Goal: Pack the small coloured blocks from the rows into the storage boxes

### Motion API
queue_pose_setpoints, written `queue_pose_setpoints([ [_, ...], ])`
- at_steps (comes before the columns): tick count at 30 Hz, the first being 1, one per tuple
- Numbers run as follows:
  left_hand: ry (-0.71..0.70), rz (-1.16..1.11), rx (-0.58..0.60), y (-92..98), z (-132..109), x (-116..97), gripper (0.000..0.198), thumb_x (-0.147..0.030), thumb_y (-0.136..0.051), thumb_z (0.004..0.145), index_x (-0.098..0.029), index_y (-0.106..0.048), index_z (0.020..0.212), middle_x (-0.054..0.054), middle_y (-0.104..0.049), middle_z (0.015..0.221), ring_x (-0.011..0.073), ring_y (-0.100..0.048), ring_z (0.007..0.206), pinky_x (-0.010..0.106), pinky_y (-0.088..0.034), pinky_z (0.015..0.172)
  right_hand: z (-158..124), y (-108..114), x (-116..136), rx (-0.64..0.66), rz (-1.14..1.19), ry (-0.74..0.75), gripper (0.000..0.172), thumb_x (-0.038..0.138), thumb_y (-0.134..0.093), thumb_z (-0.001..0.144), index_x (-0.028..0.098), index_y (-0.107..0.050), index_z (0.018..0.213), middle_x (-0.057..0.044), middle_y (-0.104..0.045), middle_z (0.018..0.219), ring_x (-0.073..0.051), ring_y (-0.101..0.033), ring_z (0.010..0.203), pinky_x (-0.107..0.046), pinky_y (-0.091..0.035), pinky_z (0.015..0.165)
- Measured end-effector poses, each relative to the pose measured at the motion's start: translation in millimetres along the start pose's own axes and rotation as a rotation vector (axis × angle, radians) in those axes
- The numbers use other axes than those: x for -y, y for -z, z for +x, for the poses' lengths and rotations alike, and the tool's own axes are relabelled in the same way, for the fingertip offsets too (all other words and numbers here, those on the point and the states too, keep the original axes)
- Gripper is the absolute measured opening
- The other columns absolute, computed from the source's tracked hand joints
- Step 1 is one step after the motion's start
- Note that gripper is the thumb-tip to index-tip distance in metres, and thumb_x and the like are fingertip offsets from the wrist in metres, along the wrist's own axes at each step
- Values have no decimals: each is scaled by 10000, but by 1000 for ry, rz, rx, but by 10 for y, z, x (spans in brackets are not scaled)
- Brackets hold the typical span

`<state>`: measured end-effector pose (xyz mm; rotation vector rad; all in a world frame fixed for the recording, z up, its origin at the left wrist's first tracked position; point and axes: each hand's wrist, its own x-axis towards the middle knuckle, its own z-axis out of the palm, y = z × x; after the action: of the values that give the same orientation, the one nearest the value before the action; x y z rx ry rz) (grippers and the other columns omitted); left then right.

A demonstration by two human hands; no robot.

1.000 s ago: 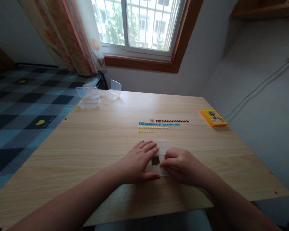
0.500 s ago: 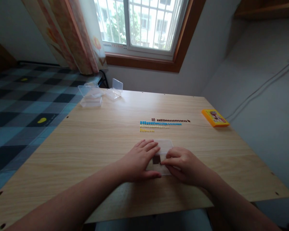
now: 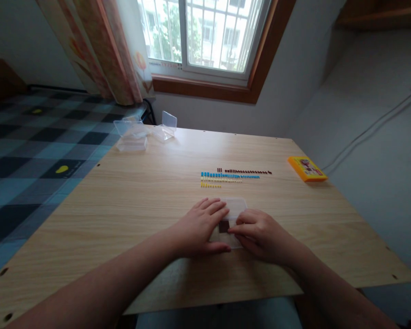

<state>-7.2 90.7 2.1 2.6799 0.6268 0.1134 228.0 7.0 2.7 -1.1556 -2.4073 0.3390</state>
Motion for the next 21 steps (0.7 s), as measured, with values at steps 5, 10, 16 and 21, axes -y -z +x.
queue_pose_setpoints([
  [5,8,10,14,-1,7,2,893,-702,-692,836,-150,-478,1505,181,-418,1616,372,-335,1515,542,-230,1258,-7,51,-27,-11,17,-37,238,109,-591,893,214,-755,1030,-53,-690,879,-198,-602,798,-330,-448,713],
  [10,8,17,8,-10,11,6,892,-721,-672,842,-171,-469,1513,167,-419,1619,358,-339,1515,536,-227,1260,-9,69,-51,-43,19,-39,234,95,-591,881,214,-755,997,-44,-678,845,-198,-592,788,-333,-443,708],
  [16,0,22,-8,-11,-4,5,904,-712,-677,840,-164,-455,1524,165,-426,1614,351,-344,1513,529,-227,1263,56,163,-125,-267,-49,-47,215,130,-568,947,194,-754,1031,-60,-675,825,-213,-588,808,-364,-465,760],
  [21,10,23,-6,-3,-19,5,903,-687,-690,836,-166,-448,1532,161,-416,1621,349,-342,1515,525,-222,1268,292,362,-434,-315,-212,-112,267,171,-579,951,219,-764,1138,-78,-744,945,-247,-619,908,-435,-468,896],
])
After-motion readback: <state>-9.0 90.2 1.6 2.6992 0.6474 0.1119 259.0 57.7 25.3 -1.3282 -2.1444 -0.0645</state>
